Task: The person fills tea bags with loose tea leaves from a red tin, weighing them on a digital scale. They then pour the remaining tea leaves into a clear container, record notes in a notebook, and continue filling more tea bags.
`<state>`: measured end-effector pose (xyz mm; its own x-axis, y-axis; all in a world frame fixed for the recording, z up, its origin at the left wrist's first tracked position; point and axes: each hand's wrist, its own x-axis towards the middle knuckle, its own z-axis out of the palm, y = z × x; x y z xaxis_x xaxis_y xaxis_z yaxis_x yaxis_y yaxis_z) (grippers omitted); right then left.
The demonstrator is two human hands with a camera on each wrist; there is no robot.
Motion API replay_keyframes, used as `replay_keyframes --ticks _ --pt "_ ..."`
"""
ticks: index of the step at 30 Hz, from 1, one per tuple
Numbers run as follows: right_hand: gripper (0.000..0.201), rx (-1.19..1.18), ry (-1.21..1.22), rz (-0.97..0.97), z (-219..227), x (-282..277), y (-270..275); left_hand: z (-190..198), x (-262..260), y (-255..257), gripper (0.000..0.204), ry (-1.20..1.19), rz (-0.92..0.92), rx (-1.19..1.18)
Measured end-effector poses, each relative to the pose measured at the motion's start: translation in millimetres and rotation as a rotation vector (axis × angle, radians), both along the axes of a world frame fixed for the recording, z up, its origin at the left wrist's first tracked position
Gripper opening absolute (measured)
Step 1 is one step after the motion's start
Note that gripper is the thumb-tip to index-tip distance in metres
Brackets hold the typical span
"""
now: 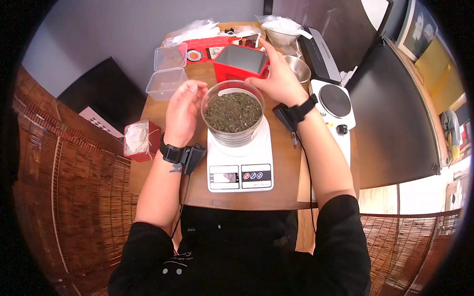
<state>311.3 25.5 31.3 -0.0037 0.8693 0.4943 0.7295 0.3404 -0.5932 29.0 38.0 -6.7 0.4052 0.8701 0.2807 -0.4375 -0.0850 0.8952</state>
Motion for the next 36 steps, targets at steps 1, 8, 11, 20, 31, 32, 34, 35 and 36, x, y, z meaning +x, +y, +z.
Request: replay_keyframes --ticks 1,8,11,20,31,32,34,35,36 --pt "0.11 0.002 0.063 0.036 -3 0 1 0 2 -2 0.03 0.034 0.01 0.013" --pt "0.057 -0.184 -0.08 -0.127 20 33 -12 -9 5 3 0.034 0.076 0.037 0.126" --pt "0.013 -0.268 -0.136 -0.124 18 46 -14 -12 -6 16 0.02 0.227 0.311 0.137" --pt "0.013 -0.317 -0.785 -0.29 -24 22 -7 -10 -17 20 0.014 1.001 0.66 0.355" --pt "0.013 -0.271 -0.825 -0.317 -36 35 -4 -29 -23 22 0.019 1.291 0.412 0.544" --pt "0.014 -0.284 -0.793 -0.316 -37 38 -4 -31 -21 24 0.019 1.297 0.395 0.543" --pt "0.015 -0.295 -0.763 -0.315 -35 38 -2 -28 -20 24 0.019 1.296 0.384 0.538" --pt "0.015 -0.304 -0.748 -0.341 -35 39 -2 -27 -19 24 0.018 1.296 0.367 0.533" --pt "0.015 -0.314 -0.732 -0.366 -32 35 -4 -26 -17 23 0.018 1.295 0.367 0.533"
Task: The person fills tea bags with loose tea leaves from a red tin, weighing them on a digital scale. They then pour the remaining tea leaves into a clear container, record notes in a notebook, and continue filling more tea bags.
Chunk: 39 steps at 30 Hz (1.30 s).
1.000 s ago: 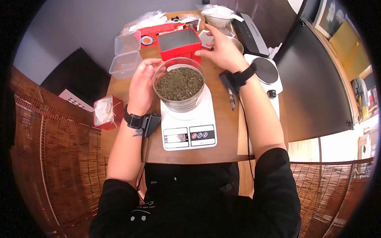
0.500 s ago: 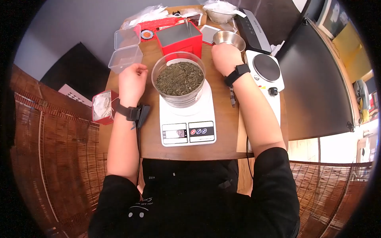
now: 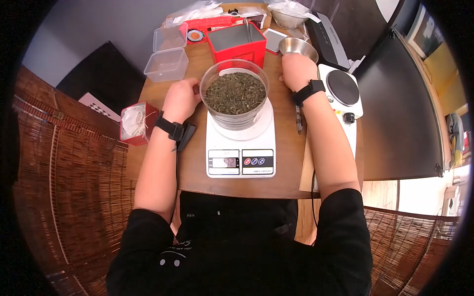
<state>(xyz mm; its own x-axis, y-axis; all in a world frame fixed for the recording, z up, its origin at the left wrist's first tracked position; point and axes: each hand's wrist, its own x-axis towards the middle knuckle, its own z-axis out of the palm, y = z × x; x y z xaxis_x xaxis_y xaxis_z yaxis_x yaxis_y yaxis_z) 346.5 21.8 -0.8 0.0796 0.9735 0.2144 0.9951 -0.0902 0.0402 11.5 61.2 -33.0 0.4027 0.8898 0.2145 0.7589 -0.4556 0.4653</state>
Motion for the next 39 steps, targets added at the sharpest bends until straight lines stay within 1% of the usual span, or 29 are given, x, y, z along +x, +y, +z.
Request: replay_keyframes --ticks 1,3,4,6,10,13,15,17,18,20,21,23,25,27,28,29,30,32,33,34,35,36,37,38,39 --pt "0.015 -0.001 -0.001 0.0 4 -3 -2 1 1 0 0.015 0.007 0.005 -0.009" --pt "0.024 -0.093 0.047 -0.063 14 -8 -5 1 1 -1 0.012 0.016 0.009 -0.019" --pt "0.024 -0.091 0.046 -0.066 9 -5 -3 0 1 0 0.008 0.001 0.001 -0.008" --pt "0.013 -0.004 0.083 -0.024 1 3 0 0 3 3 0.006 -0.018 -0.017 0.01" --pt "0.012 -0.031 0.113 0.01 1 3 -1 -5 4 6 0.008 0.033 -0.041 0.041" --pt "0.012 -0.122 0.045 -0.001 4 1 -1 -9 5 6 0.009 0.07 -0.067 0.076" --pt "0.012 -0.115 0.044 -0.002 5 1 0 -12 4 8 0.009 0.091 -0.077 0.11" --pt "0.013 -0.108 0.043 0.0 9 2 0 -17 2 10 0.011 -0.07 -0.074 0.229" --pt "0.011 -0.048 0.11 0.052 18 5 -2 -13 3 9 0.011 -0.071 -0.073 0.231" --pt "0.007 0.057 0.24 0.134 46 1 -14 2 5 3 0.011 -0.128 0.004 0.211" --pt "0.007 0.056 0.239 0.132 59 1 -20 7 5 1 0.011 -0.13 0.003 0.209" --pt "0.007 0.078 0.421 0.184 83 3 -32 15 3 0 0.01 -0.271 0.03 0.103" --pt "0.003 0.107 0.55 0.166 106 -6 -51 23 3 -3 0.011 -0.305 0.034 0.132" --pt "0.004 0.178 0.579 0.226 123 -19 -69 42 3 -14 0.011 -0.467 0.064 0.233" --pt "0.004 0.179 0.578 0.221 125 -24 -74 50 4 -20 0.011 -0.542 0.061 0.247" --pt "0.005 0.195 0.585 0.321 127 -30 -78 55 4 -23 0.009 -0.604 0.045 0.272" --pt "0.005 0.212 0.592 0.42 128 -37 -81 61 4 -30 0.007 -0.631 0.028 0.247" --pt "0.009 0.211 0.552 0.519 129 -54 -87 63 7 -38 0.006 -0.656 0.007 0.222" --pt "0.011 0.201 0.534 0.564 129 -60 -88 60 11 -39 0.007 -0.759 -0.09 0.238" --pt "0.011 0.204 0.536 0.564 127 -66 -88 59 14 -41 0.009 -0.86 -0.187 0.256" --pt "0.011 0.22 0.51 0.587 125 -72 -88 58 16 -44 0.009 -0.857 -0.187 0.257" --pt "0.011 0.235 0.484 0.61 121 -75 -86 58 19 -49 0.01 -0.823 -0.238 0.229" --pt "0.011 0.236 0.486 0.611 118 -77 -84 58 20 -52 0.011 -0.79 -0.29 0.201" --pt "0.011 0.232 0.509 0.646 114 -77 -81 60 21 -55 0.013 -0.726 -0.317 0.224" --pt "0.011 0.228 0.53 0.681 112 -77 -80 61 21 -55 0.013 -0.726 -0.317 0.223"
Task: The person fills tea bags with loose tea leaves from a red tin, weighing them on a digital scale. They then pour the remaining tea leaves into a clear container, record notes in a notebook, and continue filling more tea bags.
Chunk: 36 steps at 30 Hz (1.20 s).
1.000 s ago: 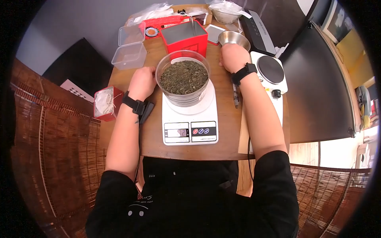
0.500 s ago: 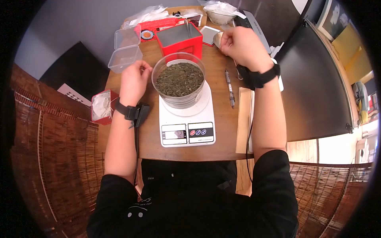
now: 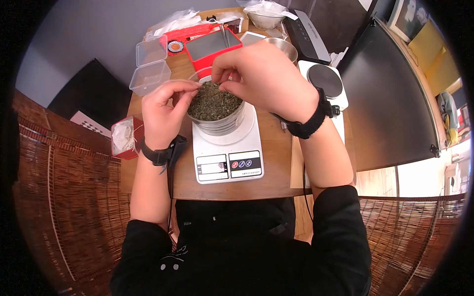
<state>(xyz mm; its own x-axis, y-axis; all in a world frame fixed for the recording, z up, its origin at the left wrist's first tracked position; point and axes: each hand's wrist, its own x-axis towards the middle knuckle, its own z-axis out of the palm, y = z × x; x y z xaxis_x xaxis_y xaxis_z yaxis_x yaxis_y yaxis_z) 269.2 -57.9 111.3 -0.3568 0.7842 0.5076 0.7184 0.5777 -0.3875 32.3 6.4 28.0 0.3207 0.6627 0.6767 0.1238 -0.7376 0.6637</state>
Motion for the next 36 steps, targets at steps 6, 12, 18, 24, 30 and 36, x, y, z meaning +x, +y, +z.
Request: replay_keyframes --ticks 6,12,18,24,30,36 --pt "0.012 0.02 -0.105 0.006 -6 5 5 -4 -1 8 0.013 -0.074 0.027 0.046" --pt "0.014 0.019 -0.114 -0.211 13 31 -3 -4 -11 22 0.012 -0.119 0.276 -0.162" --pt "0.016 -0.054 -0.071 -0.468 4 82 14 -32 -27 49 0.019 0.326 0.304 -0.411" --pt "0.016 -0.299 -0.159 -0.466 -26 76 37 -53 -17 50 0.016 0.674 0.337 -0.31" --pt "0.014 -0.416 -0.333 -0.577 -64 95 62 -55 -19 51 0.014 0.656 0.314 -0.338" --pt "0.014 -0.445 -0.233 -0.621 -64 112 63 -61 -21 55 0.012 0.642 0.301 -0.307"
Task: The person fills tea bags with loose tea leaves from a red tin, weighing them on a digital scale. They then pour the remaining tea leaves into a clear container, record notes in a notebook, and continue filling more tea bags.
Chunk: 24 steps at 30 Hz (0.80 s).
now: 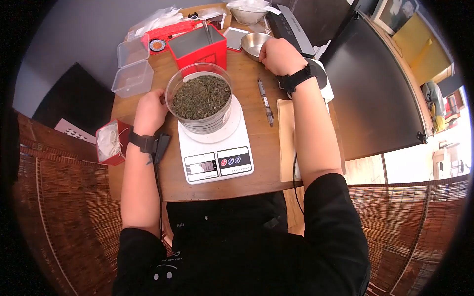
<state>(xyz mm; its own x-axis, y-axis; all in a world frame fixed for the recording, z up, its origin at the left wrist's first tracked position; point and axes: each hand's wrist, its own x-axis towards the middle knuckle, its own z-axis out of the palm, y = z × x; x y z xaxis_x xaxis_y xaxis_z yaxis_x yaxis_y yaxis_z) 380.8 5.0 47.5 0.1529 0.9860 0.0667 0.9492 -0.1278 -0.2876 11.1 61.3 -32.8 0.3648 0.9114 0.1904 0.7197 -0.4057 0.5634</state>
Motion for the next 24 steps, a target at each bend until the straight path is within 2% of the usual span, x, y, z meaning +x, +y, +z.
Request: replay_keyframes --ticks 5,8,11,14,16,20,22,24 --pt "0.012 0.02 -0.074 0.046 1 -5 -2 -1 0 1 0.009 -0.01 -0.004 0.015" --pt "0.013 0.006 -0.06 0.07 17 -17 -11 -3 -1 4 0.009 -0.036 -0.009 0.053" --pt "0.02 0.037 0.005 0.137 29 -29 -19 1 -9 10 0.008 -0.031 0.073 0.101" --pt "0.02 0.063 -0.029 0.174 42 -43 -28 27 -21 4 0.009 -0.076 0.173 0.079" --pt "0.02 0.08 0.033 0.176 45 -46 -33 31 -26 4 0.009 -0.076 0.204 0.069" --pt "0.022 0.133 0.061 0.187 59 -57 -49 15 -22 6 0.012 -0.008 0.15 0.074" --pt "0.022 0.206 0.026 0.19 69 -61 -60 7 -16 6 0.015 0.053 0.005 0.065" --pt "0.02 0.201 -0.005 0.174 80 -65 -68 -1 -8 6 0.016 0.027 -0.031 0.065"
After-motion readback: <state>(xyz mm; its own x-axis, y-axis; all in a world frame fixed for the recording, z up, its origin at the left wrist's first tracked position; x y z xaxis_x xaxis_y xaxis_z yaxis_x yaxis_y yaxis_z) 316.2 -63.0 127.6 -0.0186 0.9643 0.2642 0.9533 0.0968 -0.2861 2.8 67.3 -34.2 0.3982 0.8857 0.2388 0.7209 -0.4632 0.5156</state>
